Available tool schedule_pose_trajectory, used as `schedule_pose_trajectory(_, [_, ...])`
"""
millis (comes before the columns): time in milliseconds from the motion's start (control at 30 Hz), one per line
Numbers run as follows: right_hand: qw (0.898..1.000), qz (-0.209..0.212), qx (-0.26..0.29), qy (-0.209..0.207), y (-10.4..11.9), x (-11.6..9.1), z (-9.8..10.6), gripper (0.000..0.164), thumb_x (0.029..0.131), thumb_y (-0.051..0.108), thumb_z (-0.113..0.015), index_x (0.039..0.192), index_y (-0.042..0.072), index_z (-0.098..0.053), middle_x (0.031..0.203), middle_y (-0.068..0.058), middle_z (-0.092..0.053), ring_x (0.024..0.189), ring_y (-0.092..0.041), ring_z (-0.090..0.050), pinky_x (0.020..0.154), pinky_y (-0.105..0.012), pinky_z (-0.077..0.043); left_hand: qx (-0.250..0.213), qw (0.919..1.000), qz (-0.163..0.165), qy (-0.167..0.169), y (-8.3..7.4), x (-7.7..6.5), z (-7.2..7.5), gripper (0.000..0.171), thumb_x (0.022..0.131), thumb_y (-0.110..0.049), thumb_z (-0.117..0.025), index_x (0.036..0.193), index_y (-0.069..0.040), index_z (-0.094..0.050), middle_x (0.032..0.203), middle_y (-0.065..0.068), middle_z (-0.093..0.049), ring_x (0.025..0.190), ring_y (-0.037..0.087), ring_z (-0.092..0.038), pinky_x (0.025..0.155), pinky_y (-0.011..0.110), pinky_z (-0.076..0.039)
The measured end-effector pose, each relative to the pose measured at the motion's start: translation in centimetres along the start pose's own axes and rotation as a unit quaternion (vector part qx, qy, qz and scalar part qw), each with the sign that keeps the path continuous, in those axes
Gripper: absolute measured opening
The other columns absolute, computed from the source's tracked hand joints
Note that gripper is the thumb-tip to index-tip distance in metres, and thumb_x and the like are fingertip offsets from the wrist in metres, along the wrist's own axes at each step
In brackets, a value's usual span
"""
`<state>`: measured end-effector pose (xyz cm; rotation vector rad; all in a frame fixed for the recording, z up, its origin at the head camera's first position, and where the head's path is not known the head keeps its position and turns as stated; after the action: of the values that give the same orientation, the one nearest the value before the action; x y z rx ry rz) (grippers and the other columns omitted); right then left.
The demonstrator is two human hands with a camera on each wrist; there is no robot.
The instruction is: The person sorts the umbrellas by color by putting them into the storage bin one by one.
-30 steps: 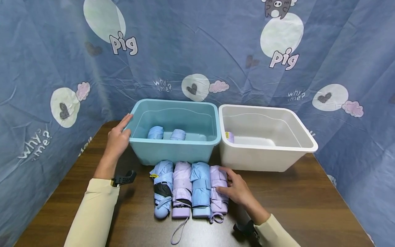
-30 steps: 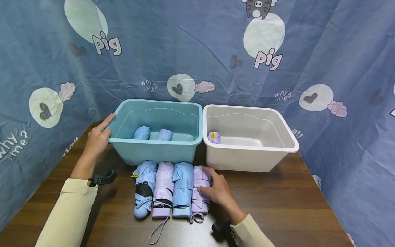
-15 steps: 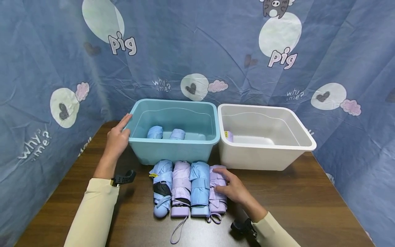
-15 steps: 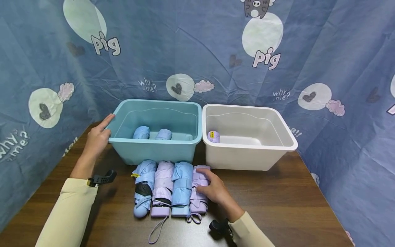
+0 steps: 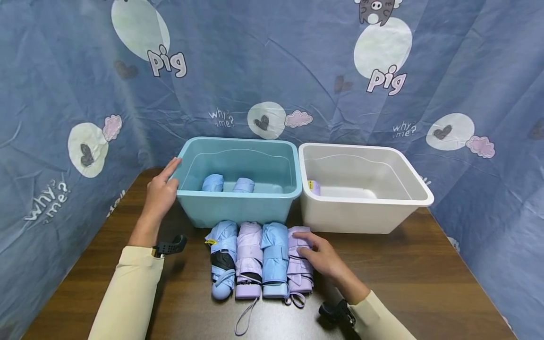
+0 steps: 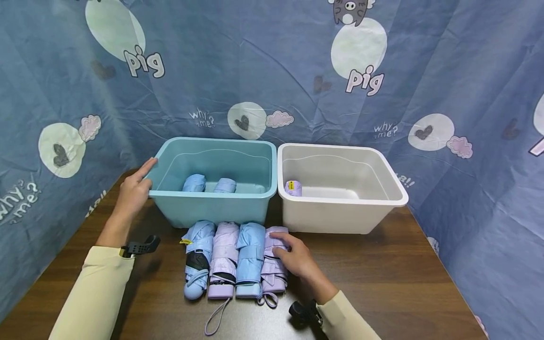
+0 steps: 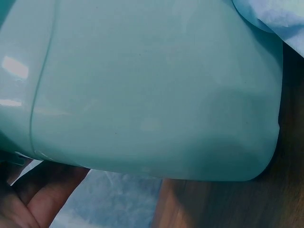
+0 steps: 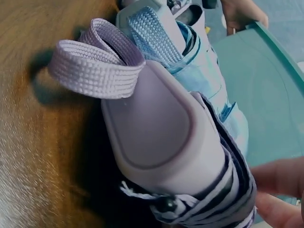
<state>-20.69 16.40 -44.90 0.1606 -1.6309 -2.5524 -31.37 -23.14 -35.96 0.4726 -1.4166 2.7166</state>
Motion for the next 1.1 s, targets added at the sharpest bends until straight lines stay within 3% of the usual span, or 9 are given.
schedule_pose_trajectory(200, [0.999, 0.014, 0.029, -0.004, -0.5, -0.3, 0.4, 0.042, 0.083, -0.001, -0.063, 0.123, 0.008, -0.066, 0.108, -0.015, -0.062, 0.087, -0.020, -0.051, 0.069, -0.033, -0.045, 0.002, 1.0000, 0.002, 0.006, 0.2, -0.1, -0.1, 0.059, 0.092, -0.008, -0.033, 0.150, -0.018, -0.037, 0.155, -0.001, -0.030, 0.143, 0.030, -0.024, 0.106, 0.057, -0.026])
schedule_pose_trajectory(400, [0.998, -0.024, 0.051, -0.016, -0.2, -1.3, 1.7, 0.042, 0.084, 0.000, -0.064, 0.124, 0.013, -0.066, 0.097, -0.011, -0.055, 0.085, -0.020, -0.055, 0.068, -0.034, -0.048, 0.004, 1.0000, -0.003, -0.001, 0.3, -0.1, -0.1, 0.060, 0.090, -0.007, -0.035, 0.149, -0.018, -0.039, 0.155, -0.001, -0.032, 0.142, 0.030, -0.025, 0.105, 0.056, -0.027])
schedule_pose_trajectory(533, [0.996, -0.035, 0.087, 0.001, 0.4, -2.3, 2.5, 0.043, 0.087, 0.001, -0.062, 0.129, 0.011, -0.062, 0.106, -0.017, -0.054, 0.085, -0.023, -0.059, 0.067, -0.036, -0.051, 0.005, 0.9999, -0.008, -0.004, 0.0, 0.0, -0.1, 0.060, 0.090, -0.007, -0.034, 0.149, -0.017, -0.039, 0.155, 0.001, -0.032, 0.142, 0.031, -0.027, 0.104, 0.056, -0.028])
schedule_pose_trajectory(767, [0.991, -0.014, 0.126, 0.042, 1.9, -4.1, 3.9, 0.044, 0.090, 0.001, -0.058, 0.134, 0.006, -0.056, 0.123, -0.024, -0.052, 0.090, -0.025, -0.062, 0.071, -0.039, -0.054, 0.001, 1.0000, -0.008, -0.003, -0.1, 0.0, 0.0, 0.060, 0.090, -0.007, -0.034, 0.149, -0.017, -0.039, 0.155, 0.001, -0.032, 0.142, 0.030, -0.025, 0.104, 0.056, -0.027])
schedule_pose_trajectory(1100, [0.993, -0.001, 0.117, 0.029, 4.5, -5.9, 6.2, 0.044, 0.092, 0.005, -0.060, 0.135, 0.009, -0.056, 0.120, -0.025, -0.052, 0.088, -0.026, -0.063, 0.069, -0.040, -0.055, -0.001, 1.0000, -0.004, -0.003, 0.1, 0.1, -0.1, 0.060, 0.091, -0.007, -0.035, 0.149, -0.018, -0.039, 0.155, 0.001, -0.031, 0.143, 0.030, -0.024, 0.109, 0.058, -0.023])
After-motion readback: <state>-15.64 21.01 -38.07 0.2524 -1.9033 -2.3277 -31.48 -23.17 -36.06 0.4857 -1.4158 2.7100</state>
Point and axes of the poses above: each hand's wrist, its own x-axis towards the middle knuckle, its own z-axis out of the back of the hand, y = z × x, the point moved 4 cm from there along x, towards the middle knuckle
